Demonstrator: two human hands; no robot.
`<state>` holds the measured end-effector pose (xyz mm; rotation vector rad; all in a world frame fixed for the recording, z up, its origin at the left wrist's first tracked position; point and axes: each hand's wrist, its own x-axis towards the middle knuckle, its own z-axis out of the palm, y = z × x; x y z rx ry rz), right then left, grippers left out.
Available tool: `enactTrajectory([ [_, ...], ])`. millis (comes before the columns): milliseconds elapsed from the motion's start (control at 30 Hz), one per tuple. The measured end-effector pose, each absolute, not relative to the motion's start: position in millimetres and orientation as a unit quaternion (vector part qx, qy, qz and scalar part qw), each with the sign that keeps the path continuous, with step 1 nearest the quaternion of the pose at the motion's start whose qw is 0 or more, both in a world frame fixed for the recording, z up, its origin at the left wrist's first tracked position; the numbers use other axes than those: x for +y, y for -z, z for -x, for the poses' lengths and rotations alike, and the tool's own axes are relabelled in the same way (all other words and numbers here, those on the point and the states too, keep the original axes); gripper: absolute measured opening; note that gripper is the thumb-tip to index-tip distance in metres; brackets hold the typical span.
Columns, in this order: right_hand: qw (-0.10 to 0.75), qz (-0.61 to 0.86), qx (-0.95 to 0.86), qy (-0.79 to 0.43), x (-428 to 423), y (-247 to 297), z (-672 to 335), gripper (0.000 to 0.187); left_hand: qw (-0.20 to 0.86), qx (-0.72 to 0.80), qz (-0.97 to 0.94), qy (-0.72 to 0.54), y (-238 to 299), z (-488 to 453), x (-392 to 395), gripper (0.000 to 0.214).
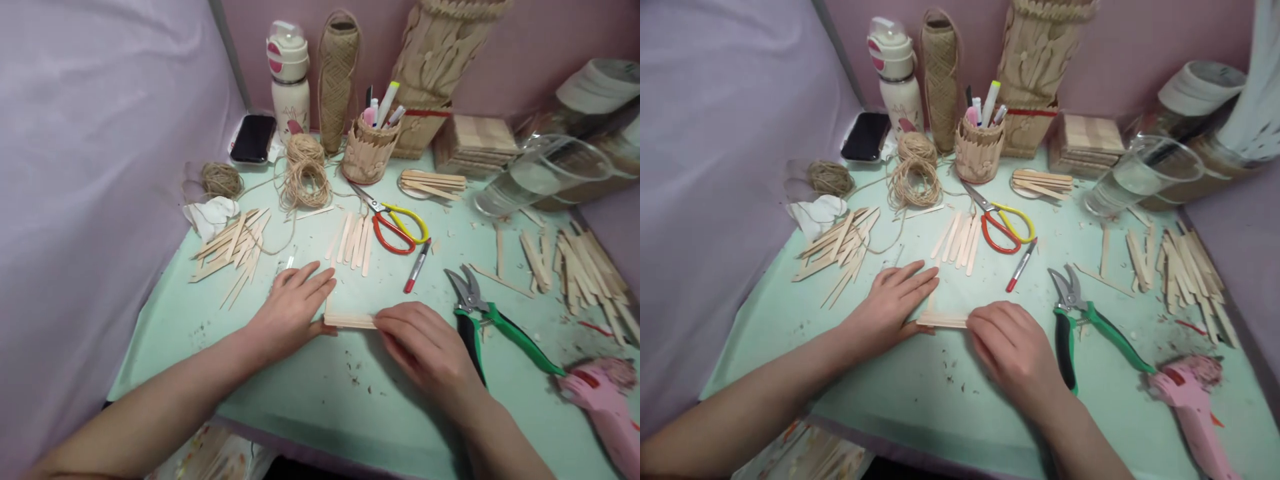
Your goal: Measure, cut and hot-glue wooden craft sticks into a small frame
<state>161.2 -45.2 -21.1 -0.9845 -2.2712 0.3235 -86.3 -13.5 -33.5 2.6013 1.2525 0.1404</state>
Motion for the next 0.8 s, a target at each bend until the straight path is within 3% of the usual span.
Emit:
enactTrajectory([
  [533, 0.297, 0.388, -0.859, -0.149, -41.9, 25.0, -160.9, 0.022, 0.136, 0.405, -0.897, -0.118, 23.4, 89.0, -12.0, 0.071],
  [667, 0.299, 0.392, -0.857, -0.149, -42.0, 23.8, -160.7, 0.022, 0.113, 0.338, -0.897, -0.260, 14.3, 88.3, -14.3, 0.037],
  [800, 0.299, 0.393, -0.856, -0.151, -41.8, 22.5, -159.9, 0.022, 0.073, 0.296, -0.907, -0.289, 7.8, 84.5, -17.6, 0.009],
])
